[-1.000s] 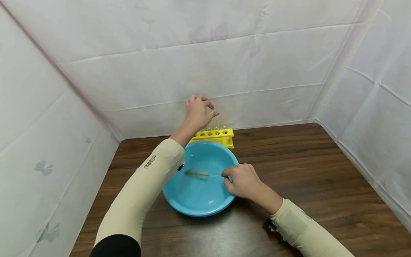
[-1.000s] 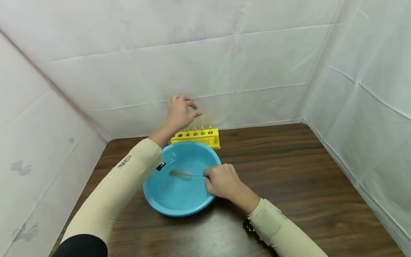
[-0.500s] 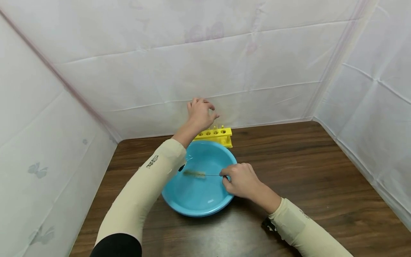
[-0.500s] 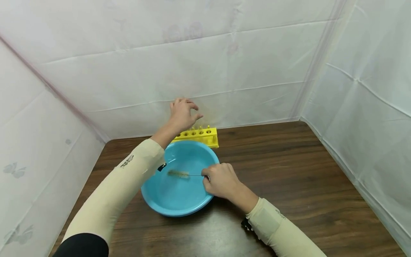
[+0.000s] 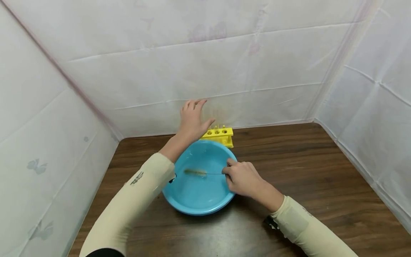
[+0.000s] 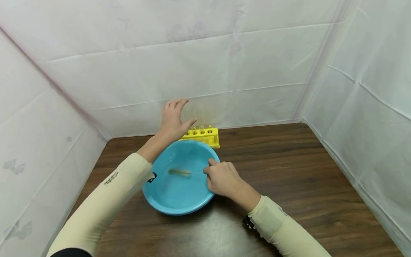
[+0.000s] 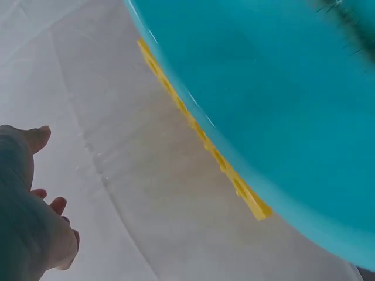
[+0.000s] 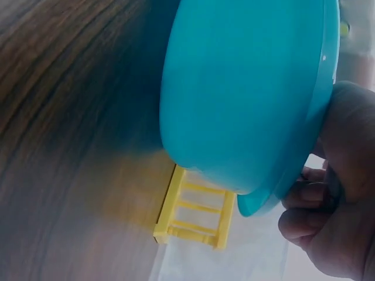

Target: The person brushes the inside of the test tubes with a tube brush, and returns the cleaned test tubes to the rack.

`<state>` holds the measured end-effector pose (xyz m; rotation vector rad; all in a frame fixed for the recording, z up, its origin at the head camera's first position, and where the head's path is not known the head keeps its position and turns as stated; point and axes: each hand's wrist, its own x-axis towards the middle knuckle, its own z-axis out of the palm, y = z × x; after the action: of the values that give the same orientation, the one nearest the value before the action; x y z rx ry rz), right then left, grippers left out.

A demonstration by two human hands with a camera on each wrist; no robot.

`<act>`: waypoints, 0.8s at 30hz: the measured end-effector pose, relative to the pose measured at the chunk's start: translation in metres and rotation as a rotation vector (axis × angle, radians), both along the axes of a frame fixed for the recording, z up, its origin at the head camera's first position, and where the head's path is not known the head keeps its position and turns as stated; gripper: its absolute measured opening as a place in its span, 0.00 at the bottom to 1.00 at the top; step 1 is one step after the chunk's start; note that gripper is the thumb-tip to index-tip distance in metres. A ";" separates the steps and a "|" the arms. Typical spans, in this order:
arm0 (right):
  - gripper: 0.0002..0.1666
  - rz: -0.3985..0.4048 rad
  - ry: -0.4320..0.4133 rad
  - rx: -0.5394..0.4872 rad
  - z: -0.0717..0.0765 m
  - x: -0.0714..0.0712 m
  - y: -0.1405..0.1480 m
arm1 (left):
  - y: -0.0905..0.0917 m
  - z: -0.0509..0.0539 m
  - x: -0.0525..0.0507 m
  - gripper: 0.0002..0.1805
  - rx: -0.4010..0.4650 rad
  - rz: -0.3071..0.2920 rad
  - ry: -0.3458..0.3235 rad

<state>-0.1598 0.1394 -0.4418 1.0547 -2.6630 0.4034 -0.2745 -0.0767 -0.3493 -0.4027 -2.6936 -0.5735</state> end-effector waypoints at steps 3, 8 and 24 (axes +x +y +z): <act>0.08 -0.008 0.035 0.035 0.002 0.000 0.005 | -0.016 -0.002 0.021 0.41 0.073 -0.022 -0.001; 0.05 0.002 0.083 0.062 0.001 0.000 0.013 | -0.043 -0.011 0.055 0.37 0.133 -0.004 -0.059; 0.15 -0.082 0.313 -0.312 -0.013 -0.002 0.041 | -0.083 -0.052 0.119 0.27 0.148 0.046 -0.095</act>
<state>-0.1619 0.1807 -0.4552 0.8341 -2.2675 0.5644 -0.1556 -0.1596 -0.4013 -0.2788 -2.7194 -0.7904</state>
